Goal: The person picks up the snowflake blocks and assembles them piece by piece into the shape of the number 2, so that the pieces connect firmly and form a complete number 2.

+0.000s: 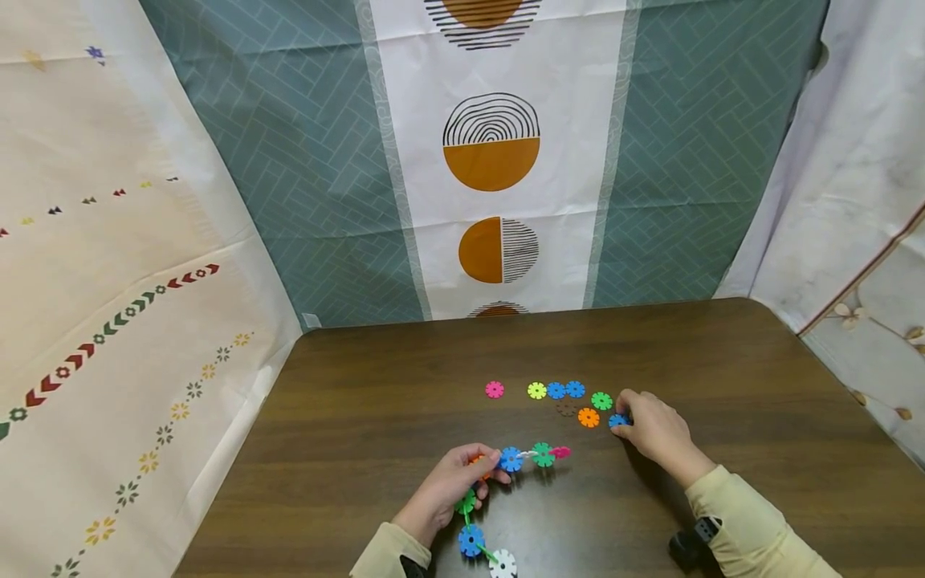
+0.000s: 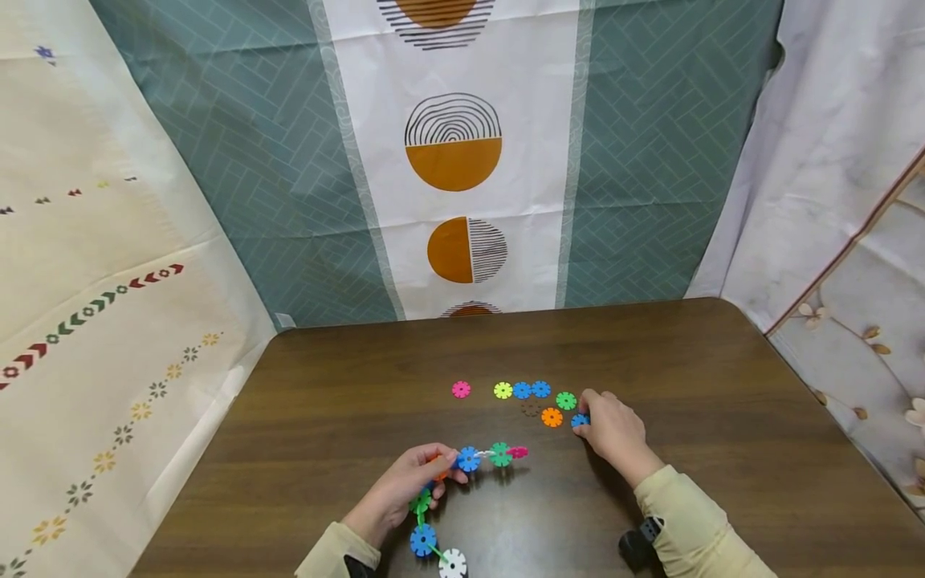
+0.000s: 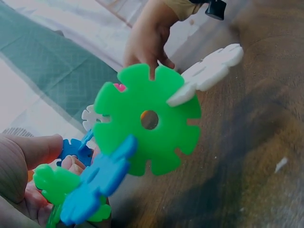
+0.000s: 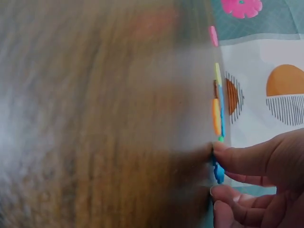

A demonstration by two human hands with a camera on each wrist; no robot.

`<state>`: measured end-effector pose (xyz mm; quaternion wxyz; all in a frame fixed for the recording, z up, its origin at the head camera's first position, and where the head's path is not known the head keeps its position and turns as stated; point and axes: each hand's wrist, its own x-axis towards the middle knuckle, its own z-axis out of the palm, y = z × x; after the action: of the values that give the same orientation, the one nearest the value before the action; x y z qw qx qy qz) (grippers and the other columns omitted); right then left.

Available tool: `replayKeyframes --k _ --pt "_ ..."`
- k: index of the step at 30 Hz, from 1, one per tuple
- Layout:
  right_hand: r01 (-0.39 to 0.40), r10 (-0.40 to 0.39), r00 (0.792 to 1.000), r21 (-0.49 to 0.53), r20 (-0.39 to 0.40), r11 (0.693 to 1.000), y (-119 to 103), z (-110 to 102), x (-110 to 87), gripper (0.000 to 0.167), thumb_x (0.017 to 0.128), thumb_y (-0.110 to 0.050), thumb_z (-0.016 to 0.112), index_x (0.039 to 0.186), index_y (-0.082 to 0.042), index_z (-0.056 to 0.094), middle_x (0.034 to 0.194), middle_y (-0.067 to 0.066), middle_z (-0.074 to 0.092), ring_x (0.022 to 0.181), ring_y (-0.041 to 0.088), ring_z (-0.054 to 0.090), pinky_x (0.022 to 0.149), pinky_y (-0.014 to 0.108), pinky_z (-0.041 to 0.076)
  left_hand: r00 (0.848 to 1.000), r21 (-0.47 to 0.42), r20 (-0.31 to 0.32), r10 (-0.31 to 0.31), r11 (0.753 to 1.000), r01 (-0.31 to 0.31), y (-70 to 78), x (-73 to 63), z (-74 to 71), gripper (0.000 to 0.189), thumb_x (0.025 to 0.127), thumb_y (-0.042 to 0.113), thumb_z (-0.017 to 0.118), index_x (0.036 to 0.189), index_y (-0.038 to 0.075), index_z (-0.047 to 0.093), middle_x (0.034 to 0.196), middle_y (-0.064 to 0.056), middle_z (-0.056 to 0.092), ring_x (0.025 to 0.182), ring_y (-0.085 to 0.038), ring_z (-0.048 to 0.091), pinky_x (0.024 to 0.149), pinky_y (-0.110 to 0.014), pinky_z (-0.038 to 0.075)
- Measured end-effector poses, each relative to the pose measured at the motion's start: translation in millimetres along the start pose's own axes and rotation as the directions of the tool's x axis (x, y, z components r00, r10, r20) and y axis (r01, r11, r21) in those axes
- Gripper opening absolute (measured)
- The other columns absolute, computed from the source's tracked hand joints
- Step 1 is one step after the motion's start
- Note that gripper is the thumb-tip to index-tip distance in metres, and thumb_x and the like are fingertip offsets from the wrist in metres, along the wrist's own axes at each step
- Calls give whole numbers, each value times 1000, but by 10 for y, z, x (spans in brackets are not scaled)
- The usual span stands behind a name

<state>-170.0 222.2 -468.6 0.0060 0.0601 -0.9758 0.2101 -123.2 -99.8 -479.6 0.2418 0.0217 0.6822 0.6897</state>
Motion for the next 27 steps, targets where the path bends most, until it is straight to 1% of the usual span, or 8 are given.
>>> replayKeyframes --k 5,8,11,14,17,22,24,27 --pt "-15 14 1000 39 15 999 -13 -8 -35 31 81 -19 80 90 -11 52 72 1 52 61 20 45 52 32 33 1000 -11 9 9 1000 -9 -3 1 -4 28 98 26 61 103 -1 63 85 -7 72 51 -8 43 45 -18 42" --pt "2 -4 1000 87 16 996 -44 -6 -60 24 83 -16 78 90 -12 55 76 -1 61 66 18 53 54 33 39 1000 -15 11 9 1000 -8 -10 7 -6 28 98 26 61 103 -1 63 85 -7 72 50 -7 43 45 -18 42" --pt "22 -32 998 206 47 978 -83 6 -94 15 86 -10 74 96 -9 62 82 0 67 63 17 58 55 33 46 1000 -16 10 8 1000 -8 -21 19 -9 27 98 26 60 103 0 63 85 -7 72 50 -7 43 45 -18 42" --pt "15 -51 994 342 96 939 -121 24 -128 11 89 -8 70 99 -6 66 81 0 68 56 17 56 53 31 48 1000 -19 8 5 1000 -5 -27 26 -14 26 98 25 60 103 0 63 86 -7 72 50 -7 43 45 -18 42" --pt "11 -86 986 469 140 883 -146 35 -150 9 92 -10 67 99 -5 66 76 2 68 53 18 54 50 30 49 1000 -20 7 7 1000 -7 -30 28 -20 26 98 26 60 102 1 63 86 -7 73 50 -7 43 45 -17 42" --pt "46 -215 955 613 206 789 -172 44 -166 18 96 -16 63 106 0 63 76 9 69 54 18 55 49 30 49 1000 -22 14 17 1000 -17 -36 34 -33 27 98 27 60 103 1 63 88 -8 73 50 -7 43 45 -17 42" --pt "60 -254 942 633 221 772 -185 47 -173 20 96 -17 62 107 1 63 77 10 69 53 17 54 49 31 49 1000 -22 17 19 1000 -19 -40 38 -36 28 98 27 59 104 0 62 89 -9 73 50 -7 43 45 -17 42" --pt "72 -278 933 635 230 769 -204 47 -183 22 96 -18 62 108 1 65 77 11 68 52 14 52 49 31 49 1000 -25 18 15 1000 -14 -37 42 -34 27 98 28 59 103 1 63 89 -9 73 50 -7 43 45 -17 43"
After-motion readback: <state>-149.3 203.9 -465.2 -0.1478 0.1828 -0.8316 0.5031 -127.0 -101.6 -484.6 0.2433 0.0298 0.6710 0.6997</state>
